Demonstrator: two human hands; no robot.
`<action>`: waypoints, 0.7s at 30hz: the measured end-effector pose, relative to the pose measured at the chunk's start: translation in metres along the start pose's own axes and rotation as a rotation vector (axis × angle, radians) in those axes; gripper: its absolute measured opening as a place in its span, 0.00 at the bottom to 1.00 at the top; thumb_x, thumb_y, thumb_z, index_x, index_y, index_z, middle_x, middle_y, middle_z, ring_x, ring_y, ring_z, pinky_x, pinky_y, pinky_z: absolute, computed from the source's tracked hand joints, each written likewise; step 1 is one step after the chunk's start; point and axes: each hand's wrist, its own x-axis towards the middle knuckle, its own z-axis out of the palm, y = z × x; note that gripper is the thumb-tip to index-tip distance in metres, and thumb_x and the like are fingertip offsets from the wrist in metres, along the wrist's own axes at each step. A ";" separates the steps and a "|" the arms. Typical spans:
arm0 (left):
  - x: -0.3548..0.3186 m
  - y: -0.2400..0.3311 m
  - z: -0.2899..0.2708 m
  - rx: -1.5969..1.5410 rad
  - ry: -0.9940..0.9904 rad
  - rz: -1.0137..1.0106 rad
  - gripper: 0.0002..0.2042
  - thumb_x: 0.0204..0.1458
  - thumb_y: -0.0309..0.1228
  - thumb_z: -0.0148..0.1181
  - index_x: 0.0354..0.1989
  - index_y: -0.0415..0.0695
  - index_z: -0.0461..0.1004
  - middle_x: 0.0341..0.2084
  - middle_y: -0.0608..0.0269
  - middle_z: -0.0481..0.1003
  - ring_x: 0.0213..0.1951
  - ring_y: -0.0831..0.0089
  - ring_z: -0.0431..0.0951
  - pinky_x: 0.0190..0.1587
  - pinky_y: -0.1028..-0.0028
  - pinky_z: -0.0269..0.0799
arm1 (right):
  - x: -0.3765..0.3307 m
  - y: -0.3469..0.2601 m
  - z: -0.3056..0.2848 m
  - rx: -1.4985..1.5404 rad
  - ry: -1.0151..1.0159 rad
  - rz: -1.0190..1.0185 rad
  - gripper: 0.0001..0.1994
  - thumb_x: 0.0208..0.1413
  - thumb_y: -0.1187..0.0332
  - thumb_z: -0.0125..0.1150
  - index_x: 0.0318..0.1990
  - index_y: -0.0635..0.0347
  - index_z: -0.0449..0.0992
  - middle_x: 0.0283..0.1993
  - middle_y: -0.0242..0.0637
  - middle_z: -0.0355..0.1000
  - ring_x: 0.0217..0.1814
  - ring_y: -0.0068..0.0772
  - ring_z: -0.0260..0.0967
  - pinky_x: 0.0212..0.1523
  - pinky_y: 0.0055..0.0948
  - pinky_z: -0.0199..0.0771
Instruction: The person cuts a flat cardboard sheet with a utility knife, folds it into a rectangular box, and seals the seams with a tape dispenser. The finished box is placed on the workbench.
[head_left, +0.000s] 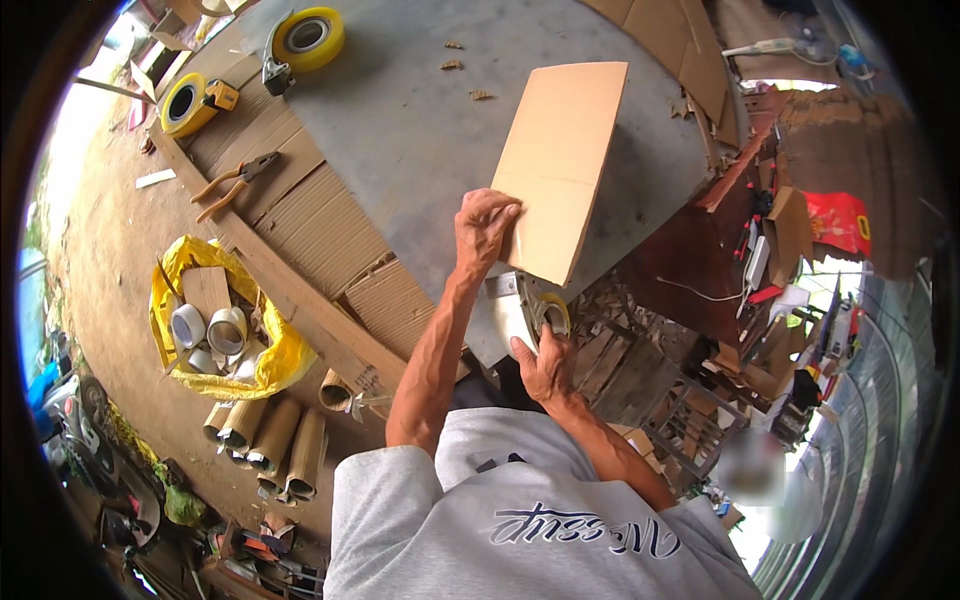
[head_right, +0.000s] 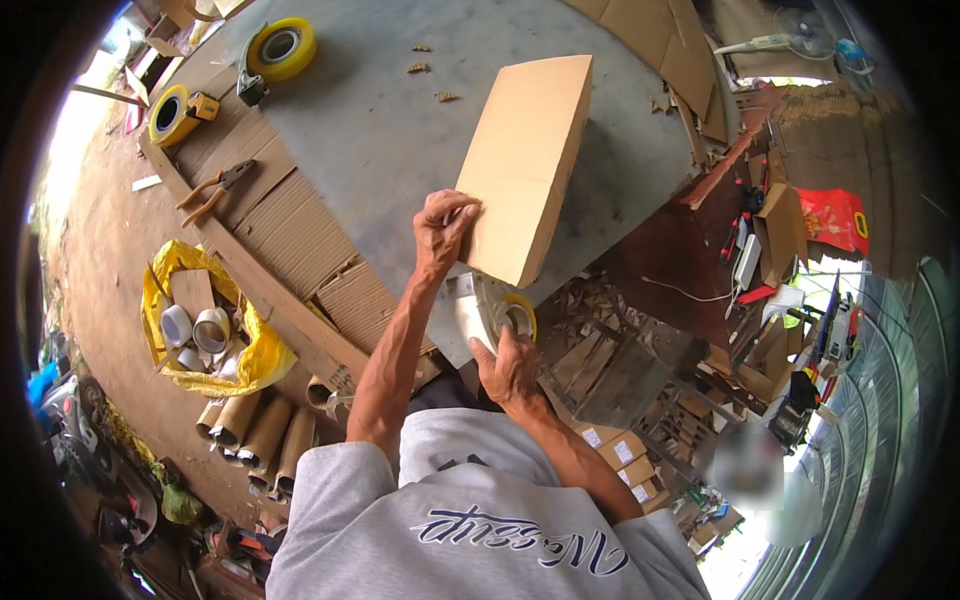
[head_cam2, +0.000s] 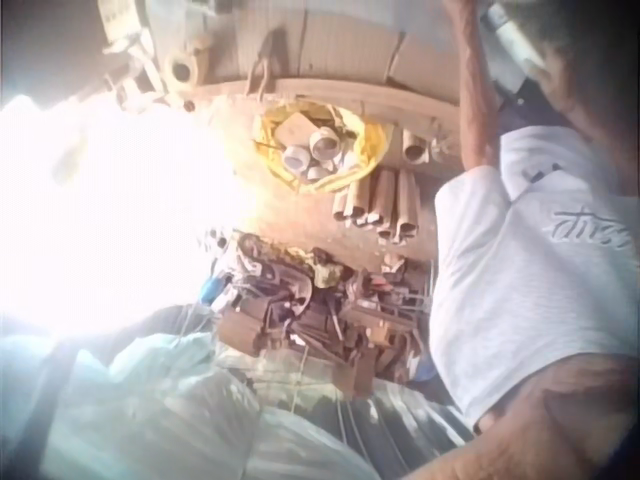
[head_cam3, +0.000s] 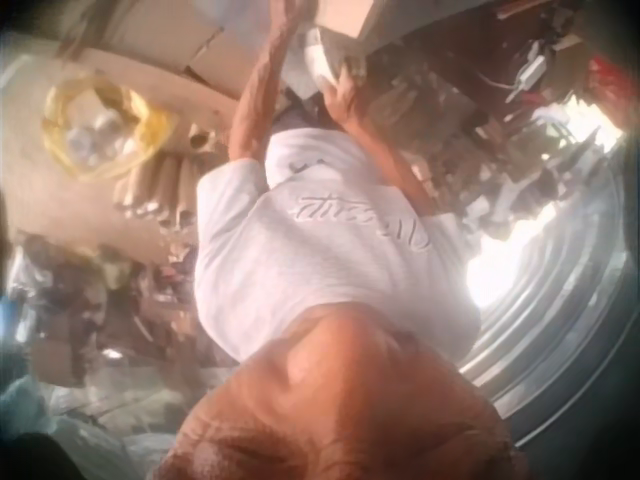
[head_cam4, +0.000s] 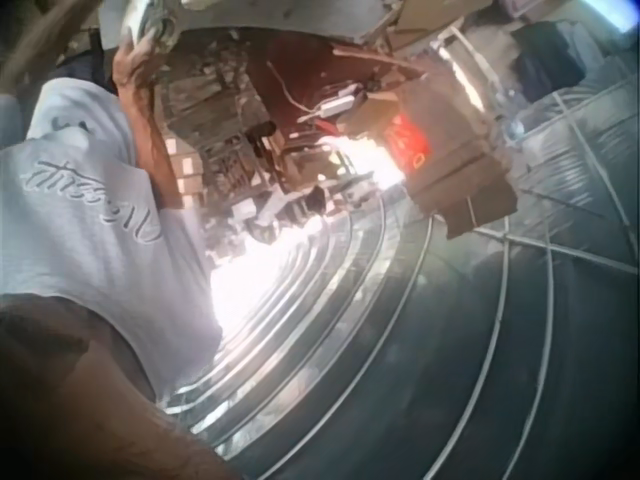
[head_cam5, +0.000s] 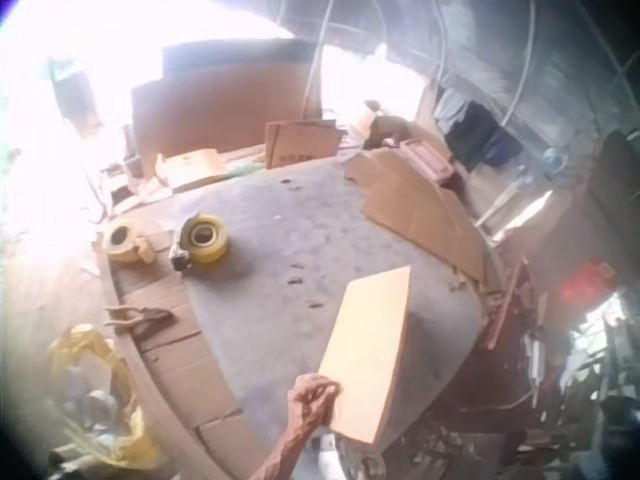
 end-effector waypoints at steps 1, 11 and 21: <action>-0.003 0.000 0.004 0.038 0.060 0.028 0.05 0.51 0.26 0.74 0.35 0.43 0.85 0.31 0.65 0.81 0.46 0.65 0.74 0.51 0.64 0.71 | -0.001 0.003 0.002 -0.011 0.002 -0.001 0.26 0.60 0.49 0.65 0.39 0.71 0.73 0.27 0.63 0.72 0.30 0.68 0.73 0.33 0.56 0.72; 0.026 -0.015 -0.004 0.738 0.025 0.313 0.29 0.56 0.32 0.70 0.67 0.44 0.69 0.61 0.46 0.68 0.53 0.49 0.77 0.51 0.59 0.77 | 0.002 0.021 -0.007 0.042 -0.019 -0.070 0.24 0.58 0.52 0.67 0.38 0.71 0.74 0.23 0.57 0.73 0.27 0.64 0.74 0.33 0.53 0.74; -0.033 0.112 0.050 0.757 -0.548 -0.115 0.61 0.39 0.48 0.76 0.80 0.45 0.41 0.72 0.21 0.47 0.74 0.30 0.48 0.75 0.50 0.50 | 0.010 0.031 -0.027 -0.026 -0.052 -0.179 0.21 0.59 0.49 0.65 0.35 0.62 0.75 0.20 0.48 0.76 0.22 0.55 0.76 0.32 0.49 0.79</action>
